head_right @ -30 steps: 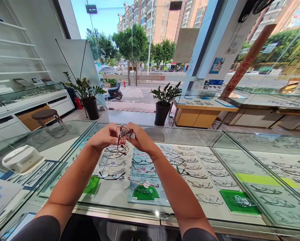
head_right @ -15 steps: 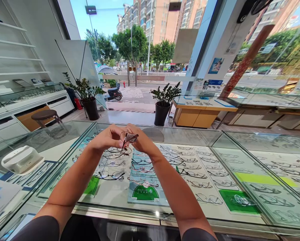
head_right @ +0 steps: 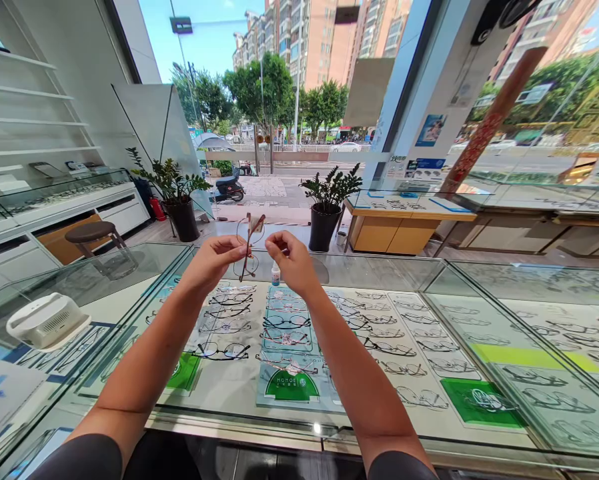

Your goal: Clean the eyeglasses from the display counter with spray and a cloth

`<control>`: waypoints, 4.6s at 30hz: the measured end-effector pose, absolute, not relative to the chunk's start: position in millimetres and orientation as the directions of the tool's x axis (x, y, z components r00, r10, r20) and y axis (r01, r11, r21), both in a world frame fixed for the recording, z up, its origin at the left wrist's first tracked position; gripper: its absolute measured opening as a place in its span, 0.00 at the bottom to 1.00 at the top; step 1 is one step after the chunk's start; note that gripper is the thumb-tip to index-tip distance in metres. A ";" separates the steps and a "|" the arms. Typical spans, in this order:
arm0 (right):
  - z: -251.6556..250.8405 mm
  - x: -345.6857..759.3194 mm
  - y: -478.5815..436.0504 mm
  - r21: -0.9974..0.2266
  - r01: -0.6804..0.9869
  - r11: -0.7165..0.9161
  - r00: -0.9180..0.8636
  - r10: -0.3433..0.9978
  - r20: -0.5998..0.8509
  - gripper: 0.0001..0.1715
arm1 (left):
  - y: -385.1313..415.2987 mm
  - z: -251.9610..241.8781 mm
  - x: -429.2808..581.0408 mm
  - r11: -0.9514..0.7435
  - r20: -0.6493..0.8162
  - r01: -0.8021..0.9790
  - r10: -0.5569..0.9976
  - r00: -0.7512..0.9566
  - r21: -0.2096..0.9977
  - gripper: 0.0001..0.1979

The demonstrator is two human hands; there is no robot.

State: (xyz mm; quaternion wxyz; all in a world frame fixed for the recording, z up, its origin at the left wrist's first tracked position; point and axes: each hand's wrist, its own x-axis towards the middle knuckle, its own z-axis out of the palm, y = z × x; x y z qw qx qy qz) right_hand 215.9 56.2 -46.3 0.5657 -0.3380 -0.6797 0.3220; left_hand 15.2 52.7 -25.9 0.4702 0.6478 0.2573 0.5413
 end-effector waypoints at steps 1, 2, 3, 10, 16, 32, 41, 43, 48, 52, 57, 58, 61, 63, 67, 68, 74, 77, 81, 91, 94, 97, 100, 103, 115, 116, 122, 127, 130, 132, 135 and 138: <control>-42.1 216.1 50.4 -0.823 0.077 0.562 -0.092 0.826 0.556 0.18 | 54.1 -27.7 16.1 -0.435 0.456 -0.137 0.862 0.221 0.890 0.19; -38.2 215.4 44.0 -0.820 0.064 0.569 -0.086 0.821 0.564 0.18 | 54.7 -29.3 17.4 -0.448 0.458 -0.096 0.873 0.169 0.889 0.19; -35.0 213.9 37.5 -0.809 0.067 0.584 -0.090 0.811 0.578 0.18 | 54.5 -30.7 18.7 -0.464 0.467 -0.055 0.874 0.132 0.884 0.18; -30.2 206.6 23.3 -0.793 0.152 0.590 -0.046 0.805 0.591 0.13 | 45.8 -27.8 20.7 -0.537 0.513 0.131 0.839 0.179 0.833 0.17; -27.6 216.4 28.3 -0.837 0.093 0.539 -0.097 0.841 0.532 0.17 | 49.3 -26.3 15.5 -0.595 0.552 0.149 0.795 0.250 0.790 0.17; -19.7 239.3 17.0 -0.534 0.735 0.418 0.178 0.641 0.747 0.09 | 49.0 -29.0 16.9 -0.704 0.655 0.335 0.709 0.263 0.627 0.13; -29.8 222.5 21.5 -0.454 0.703 0.547 0.082 0.572 0.816 0.29 | 42.4 -26.6 20.0 -0.699 0.642 0.348 0.714 0.280 0.625 0.16; -32.0 220.2 23.3 -0.429 0.717 0.549 0.065 0.560 0.826 0.26 | 41.4 -26.5 20.5 -0.708 0.653 0.340 0.704 0.280 0.618 0.16; -31.9 219.0 23.3 -0.406 0.722 0.560 0.050 0.543 0.838 0.23 | 41.8 -29.2 24.2 -0.736 0.695 0.324 0.673 0.254 0.594 0.14; -33.4 216.7 24.2 -0.369 0.750 0.548 0.045 0.514 0.856 0.24 | 40.6 -35.5 32.8 -0.760 0.725 0.315 0.644 0.246 0.569 0.13; -36.7 216.3 30.0 -0.308 0.809 0.501 0.035 0.483 0.875 0.30 | 35.4 -41.7 42.9 -0.766 0.754 0.338 0.626 0.199 0.547 0.14; -36.8 216.7 30.8 -0.300 0.818 0.491 0.030 0.484 0.875 0.31 | 34.7 -41.7 43.3 -0.766 0.763 0.341 0.622 0.179 0.545 0.14; -36.7 218.2 32.1 -0.285 0.833 0.475 0.013 0.498 0.867 0.30 | 34.4 -38.7 40.2 -0.759 0.781 0.347 0.615 0.104 0.551 0.14; -37.2 219.2 32.8 -0.286 0.837 0.466 0.004 0.518 0.856 0.27 | 35.2 -35.3 35.8 -0.756 0.794 0.343 0.606 0.043 0.558 0.14; -40.7 219.9 35.4 -0.296 0.837 0.460 -0.033 0.582 0.812 0.27 | 36.7 -30.4 28.5 -0.752 0.817 0.350 0.572 -0.078 0.559 0.13; -41.6 219.4 35.8 -0.298 0.836 0.460 -0.047 0.601 0.798 0.27 | 36.7 -30.0 27.8 -0.753 0.823 0.354 0.558 -0.101 0.554 0.13; -34.7 216.1 26.7 -0.393 0.735 0.553 -0.038 0.612 0.790 0.18 | 34.0 -26.3 25.9 -0.791 0.839 0.327 0.543 -0.016 0.518 0.11; -26.3 224.8 22.6 -0.521 0.596 0.611 0.136 0.563 0.816 0.08 | 36.2 -22.0 17.4 -0.753 0.762 0.283 0.639 0.102 0.593 0.12; -25.9 244.6 35.8 -0.760 0.426 0.491 0.126 0.800 0.587 0.12 | 44.5 -17.9 0.9 -0.719 0.737 0.256 0.675 0.036 0.646 0.14; -28.7 234.4 30.8 -0.684 0.488 0.542 -0.261 0.838 0.479 0.16 | 38.8 -13.3 -2.4 -0.688 0.612 0.209 0.719 0.330 0.695 0.15; -29.0 223.7 20.7 -0.616 0.519 0.593 -0.315 0.802 0.507 0.18 | 33.0 -13.2 3.5 -0.692 0.584 0.168 0.695 0.419 0.702 0.14; -34.1 214.6 21.8 -0.563 0.502 0.657 -0.324 0.746 0.581 0.21 | 29.7 -13.6 8.1 -0.677 0.566 0.132 0.692 0.448 0.724 0.14; -40.2 210.7 28.1 -0.550 0.493 0.674 -0.291 0.723 0.626 0.28 | 28.2 -13.6 9.8 -0.681 0.571 0.102 0.678 0.463 0.725 0.14; -44.1 211.1 32.7 -0.550 0.469 0.691 -0.276 0.706 0.652 0.34 | 27.7 -13.3 9.1 -0.689 0.577 0.082 0.661 0.480 0.720 0.13; -48.7 212.0 39.2 -0.643 0.268 0.717 -0.294 0.697 0.654 0.38 | 27.5 -14.0 10.0 -0.736 0.606 0.016 0.569 0.556 0.676 0.09; -49.1 212.3 40.8 -0.653 0.245 0.717 -0.307 0.696 0.649 0.37 | 27.9 -14.0 9.2 -0.745 0.606 0.012 0.552 0.572 0.667 0.08; -51.2 212.6 49.7 -0.630 0.128 0.766 -0.351 0.629 0.694 0.26 | 29.2 -10.4 2.0 -0.755 0.592 -0.052 0.468 0.657 0.654 0.07; -48.8 209.0 48.9 -0.677 0.099 0.729 -0.345 0.663 0.664 0.22 | 28.4 -6.8 -1.4 -0.732 0.555 -0.108 0.402 0.729 0.672 0.06; -48.4 206.5 48.3 -0.703 0.065 0.708 -0.342 0.678 0.651 0.17 | 27.9 -5.6 -2.6 -0.728 0.537 -0.108 0.389 0.748 0.677 0.07; -49.0 205.2 48.4 -0.714 0.043 0.699 -0.341 0.682 0.647 0.13 | 27.6 -5.4 -3.0 -0.727 0.527 -0.105 0.382 0.760 0.679 0.07; -50.1 204.0 48.3 -0.729 0.023 0.684 -0.331 0.694 0.640 0.07 | 26.9 -5.8 -3.2 -0.724 0.508 -0.106 0.364 0.781 0.682 0.06; -50.1 203.5 47.7 -0.734 0.019 0.679 -0.324 0.699 0.638 0.06 | 26.3 -6.1 -2.9 -0.719 0.511 -0.121 0.355 0.783 0.684 0.06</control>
